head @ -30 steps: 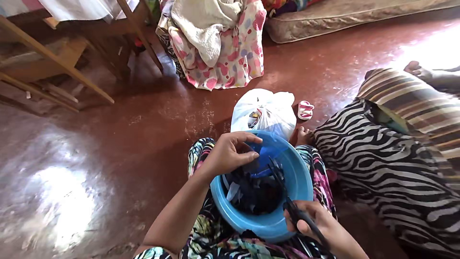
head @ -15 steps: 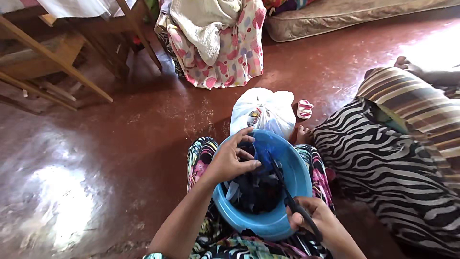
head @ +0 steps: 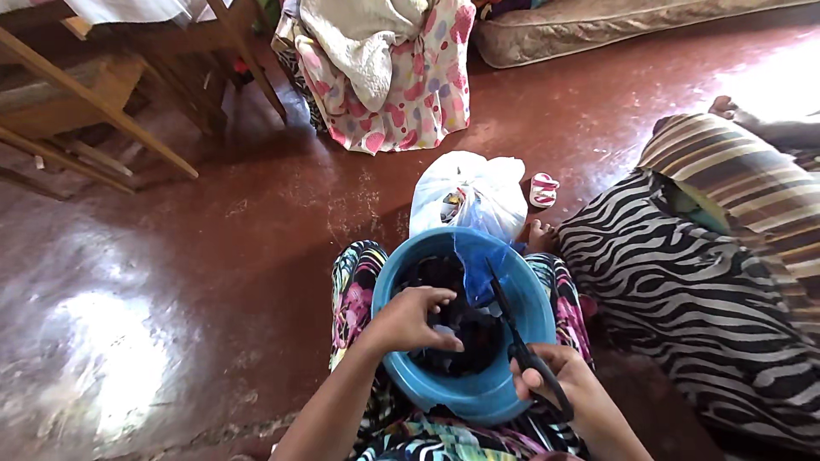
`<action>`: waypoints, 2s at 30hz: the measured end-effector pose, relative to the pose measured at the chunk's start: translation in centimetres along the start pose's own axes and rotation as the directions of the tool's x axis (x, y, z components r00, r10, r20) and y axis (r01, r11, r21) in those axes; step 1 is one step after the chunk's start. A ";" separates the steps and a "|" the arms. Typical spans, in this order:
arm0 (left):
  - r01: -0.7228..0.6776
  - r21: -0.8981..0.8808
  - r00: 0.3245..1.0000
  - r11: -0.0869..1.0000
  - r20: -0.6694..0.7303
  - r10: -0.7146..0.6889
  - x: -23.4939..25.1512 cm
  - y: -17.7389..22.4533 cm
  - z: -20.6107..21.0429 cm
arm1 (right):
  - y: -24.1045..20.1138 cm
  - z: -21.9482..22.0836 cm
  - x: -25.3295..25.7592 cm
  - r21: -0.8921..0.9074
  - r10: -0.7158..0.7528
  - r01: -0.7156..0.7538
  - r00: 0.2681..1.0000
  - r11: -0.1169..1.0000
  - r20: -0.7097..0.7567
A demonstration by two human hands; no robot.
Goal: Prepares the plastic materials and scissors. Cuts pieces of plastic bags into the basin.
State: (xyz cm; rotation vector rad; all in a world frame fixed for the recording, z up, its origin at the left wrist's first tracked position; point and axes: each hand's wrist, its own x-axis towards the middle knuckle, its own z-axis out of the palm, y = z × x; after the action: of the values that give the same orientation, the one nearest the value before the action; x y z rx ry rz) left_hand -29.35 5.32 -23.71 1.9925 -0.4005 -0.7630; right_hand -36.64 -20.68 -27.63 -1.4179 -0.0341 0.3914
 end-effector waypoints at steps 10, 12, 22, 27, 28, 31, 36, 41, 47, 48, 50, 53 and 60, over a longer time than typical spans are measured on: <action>-0.137 -0.721 0.985 0.680 -0.171 0.017 1.3 1.5 5.0 | -0.3 1.3 -0.3 -0.034 0.003 -0.003 1.000 0.999 0.009; -0.058 -0.828 0.983 0.557 -0.144 -0.112 1.5 2.2 4.8 | -0.4 1.4 -0.4 -0.045 0.020 -0.020 1.000 0.999 0.004; -0.340 -0.876 0.747 0.341 -0.472 -0.468 2.4 3.4 3.5 | -0.3 1.4 -0.5 -0.086 0.059 -0.057 0.998 0.995 0.017; -0.563 -0.644 0.571 0.518 -0.756 -0.320 2.6 2.2 3.4 | 0.1 1.0 -0.4 -0.056 0.058 -0.053 0.994 0.997 0.097; -0.578 -0.619 0.558 0.531 -0.775 -0.297 2.6 2.1 3.5 | 0.4 0.8 -0.4 -0.038 0.060 -0.055 0.988 0.998 0.143; -0.591 -0.581 0.548 0.559 -0.798 -0.250 2.5 2.1 3.6 | 0.6 0.5 -0.2 -0.020 0.043 -0.039 0.968 0.999 0.249; -0.611 -0.414 0.496 0.675 -0.864 -0.081 2.5 1.6 4.5 | 0.4 0.8 0.0 0.003 0.020 -0.022 0.960 1.000 0.281; -0.639 -0.425 0.503 0.641 -0.861 -0.070 2.4 1.4 4.5 | 0.4 1.2 0.0 0.056 0.017 -0.030 0.977 0.998 0.215; -0.607 -0.530 0.573 0.592 -0.808 -0.136 2.1 1.4 4.2 | 0.7 1.3 0.0 0.094 -0.026 0.009 0.983 0.996 0.181; -0.599 -0.552 0.583 0.580 -0.797 -0.157 2.1 1.3 4.1 | 0.7 1.3 0.0 0.097 -0.030 0.013 0.983 0.995 0.179; -0.576 -0.606 0.611 0.548 -0.765 -0.204 2.1 1.3 3.9 | 0.7 1.2 0.0 0.099 -0.028 0.010 0.983 0.995 0.180; -0.447 -0.739 0.762 0.504 -0.610 -0.220 1.6 1.5 3.1 | 0.5 1.2 -0.1 0.089 -0.003 -0.013 0.984 0.996 0.181; -0.183 -0.977 0.944 0.113 -0.142 0.297 2.5 -1.2 4.8 | 0.4 1.3 0.0 0.144 -0.014 -0.025 0.964 0.989 0.265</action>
State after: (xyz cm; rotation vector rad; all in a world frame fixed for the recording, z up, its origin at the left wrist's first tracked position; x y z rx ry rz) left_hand -30.59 1.40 -27.42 0.5412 -0.1481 -0.6128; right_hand -37.07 -19.45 -27.78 -1.2130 -0.2160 0.5760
